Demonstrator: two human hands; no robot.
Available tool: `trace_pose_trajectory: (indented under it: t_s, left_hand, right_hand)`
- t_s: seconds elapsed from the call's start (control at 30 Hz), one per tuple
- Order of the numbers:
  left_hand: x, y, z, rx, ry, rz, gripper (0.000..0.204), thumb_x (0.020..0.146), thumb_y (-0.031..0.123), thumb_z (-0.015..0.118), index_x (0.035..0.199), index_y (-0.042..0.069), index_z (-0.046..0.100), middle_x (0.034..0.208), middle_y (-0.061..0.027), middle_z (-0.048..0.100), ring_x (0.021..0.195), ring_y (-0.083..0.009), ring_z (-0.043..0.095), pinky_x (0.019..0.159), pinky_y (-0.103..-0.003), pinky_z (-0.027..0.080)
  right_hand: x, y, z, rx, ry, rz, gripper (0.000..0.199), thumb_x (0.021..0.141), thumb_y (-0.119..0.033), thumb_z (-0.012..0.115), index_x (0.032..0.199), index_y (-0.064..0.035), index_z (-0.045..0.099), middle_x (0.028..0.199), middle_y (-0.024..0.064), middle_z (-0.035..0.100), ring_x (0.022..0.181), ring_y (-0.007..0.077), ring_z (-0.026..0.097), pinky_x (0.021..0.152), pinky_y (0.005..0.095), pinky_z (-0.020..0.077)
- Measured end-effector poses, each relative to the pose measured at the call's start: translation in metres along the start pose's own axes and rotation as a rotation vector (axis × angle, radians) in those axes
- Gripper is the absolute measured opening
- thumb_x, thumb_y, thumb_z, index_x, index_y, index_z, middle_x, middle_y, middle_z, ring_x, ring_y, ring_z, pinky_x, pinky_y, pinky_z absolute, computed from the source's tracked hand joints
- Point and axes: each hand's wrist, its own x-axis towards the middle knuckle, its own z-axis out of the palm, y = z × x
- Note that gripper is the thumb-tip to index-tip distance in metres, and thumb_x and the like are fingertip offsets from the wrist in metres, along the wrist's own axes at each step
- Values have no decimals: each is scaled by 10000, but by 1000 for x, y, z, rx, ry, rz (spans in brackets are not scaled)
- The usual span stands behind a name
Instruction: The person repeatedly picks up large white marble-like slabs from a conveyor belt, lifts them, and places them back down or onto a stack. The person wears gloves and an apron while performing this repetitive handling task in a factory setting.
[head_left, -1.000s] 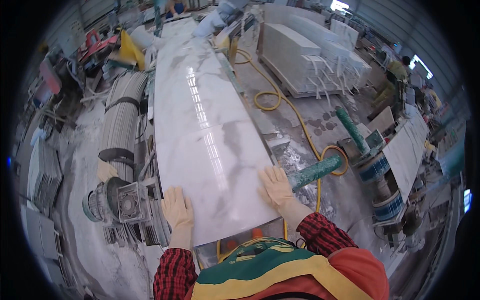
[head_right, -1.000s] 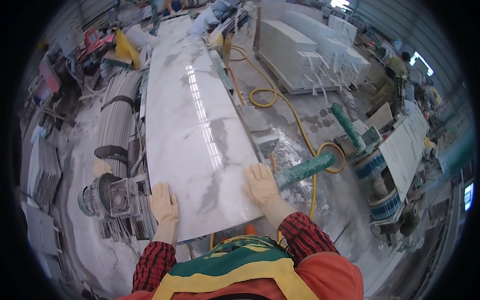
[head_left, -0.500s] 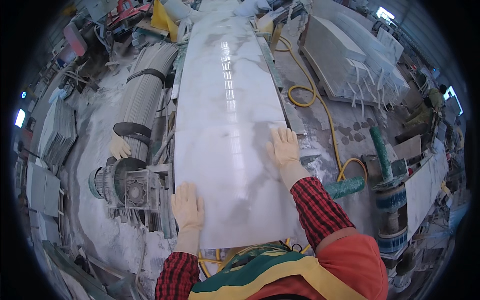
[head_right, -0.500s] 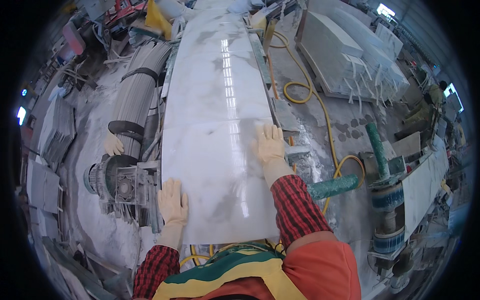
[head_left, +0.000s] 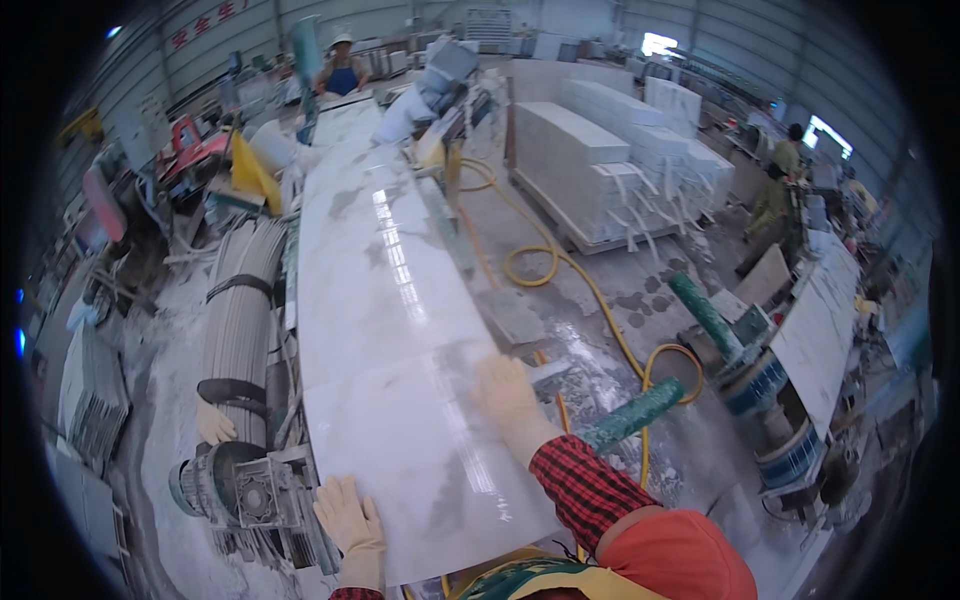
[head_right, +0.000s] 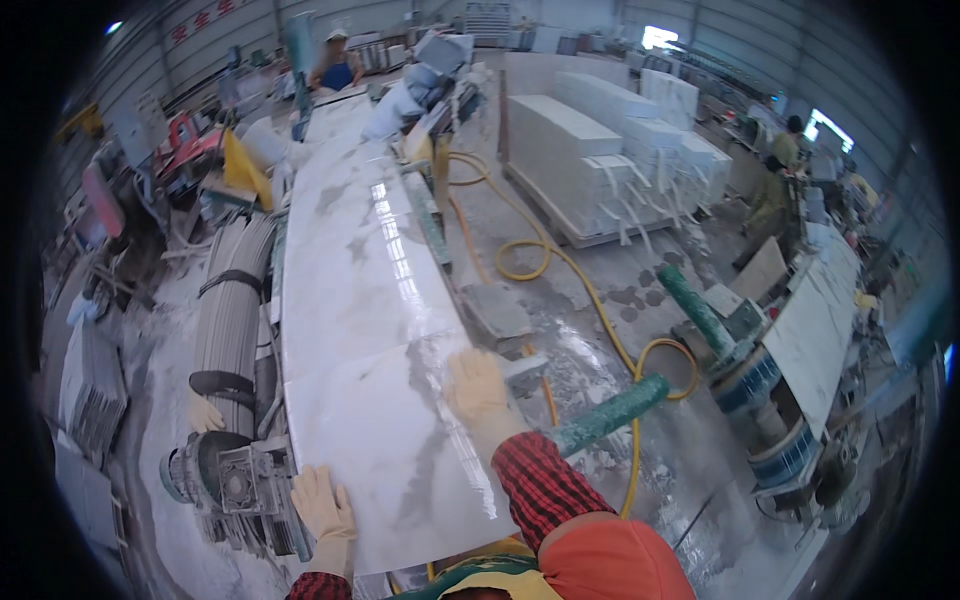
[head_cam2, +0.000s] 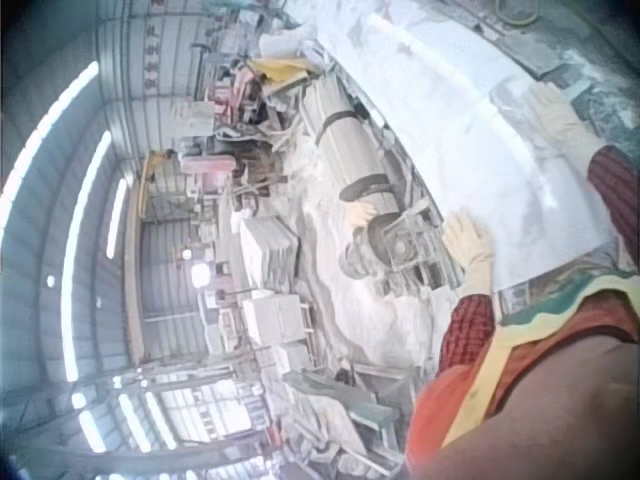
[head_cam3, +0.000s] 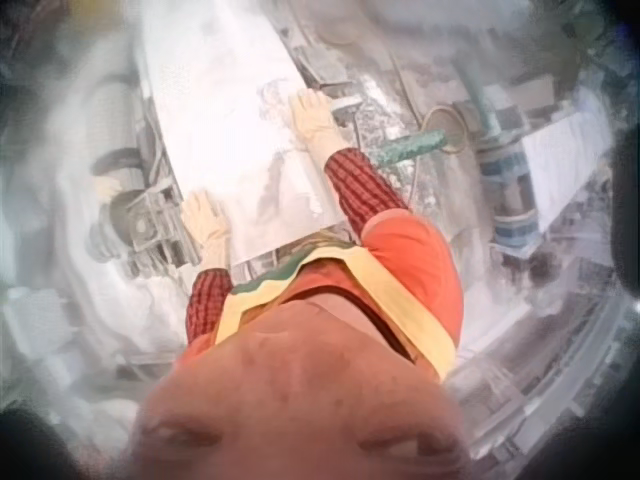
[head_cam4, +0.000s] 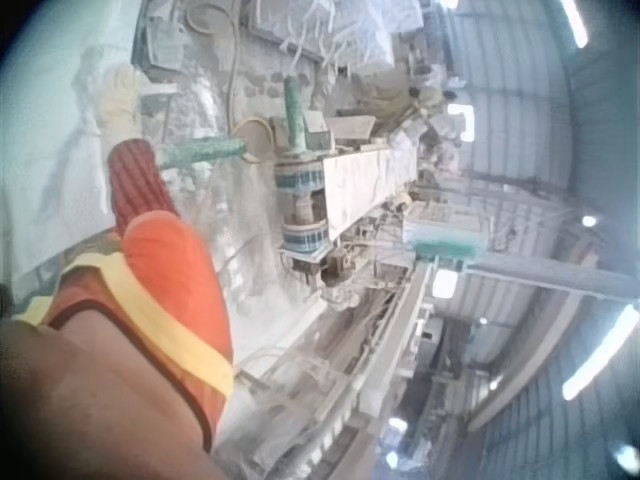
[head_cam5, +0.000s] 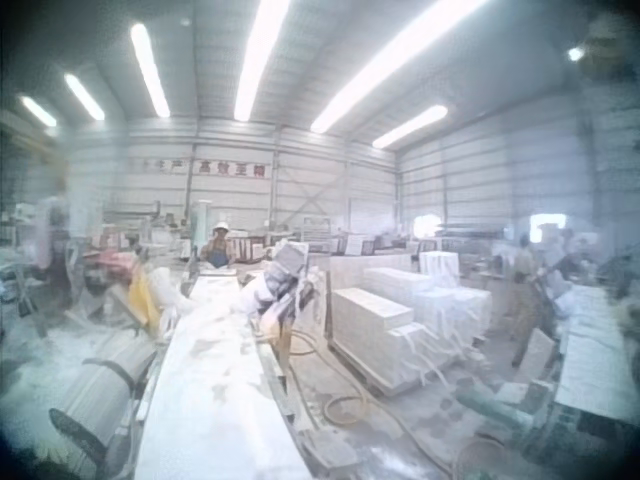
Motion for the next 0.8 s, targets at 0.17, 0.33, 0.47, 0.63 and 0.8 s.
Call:
trace_pose_trajectory:
  t_s: [0.17,0.33,0.47,0.63,0.8]
  left_hand:
    - [-9,-8,6,-1,77,40,566,895,265,666,1416,98,522,1540,-256,431,1432,-481,359,1190,-590,252]
    - [-12,-13,12,-43,176,124,519,889,256,689,1359,84,553,1481,-287,462,1346,-483,413,1135,-570,309]
    - [-21,-33,15,-91,146,199,498,875,259,703,1317,74,568,1446,-290,478,1288,-484,445,1099,-547,352]
    - [-62,-71,3,-185,96,451,584,898,247,673,1415,31,512,1469,-307,465,1337,-508,418,1150,-558,325]
    - [-126,-104,-4,-251,-28,512,640,914,224,651,1483,1,461,1535,-328,407,1408,-524,374,1203,-564,277]
  right_hand:
    - [-86,-12,-53,77,-65,-61,515,871,-344,626,1272,-26,571,1224,186,564,1126,361,511,1038,476,386]
    - [-173,-31,-103,-33,-11,12,555,901,-343,606,1332,2,546,1340,215,559,1271,386,499,1120,499,355]
    - [-229,-42,-109,-51,-112,103,610,943,-355,578,1414,25,503,1449,256,525,1390,413,454,1197,521,302]
    - [-269,-58,-126,-28,-138,234,632,973,-361,553,1444,53,478,1466,305,503,1401,439,442,1203,548,289]
    - [-287,-67,-126,-83,-147,289,633,972,-339,560,1461,50,461,1487,306,480,1403,442,438,1205,553,284]
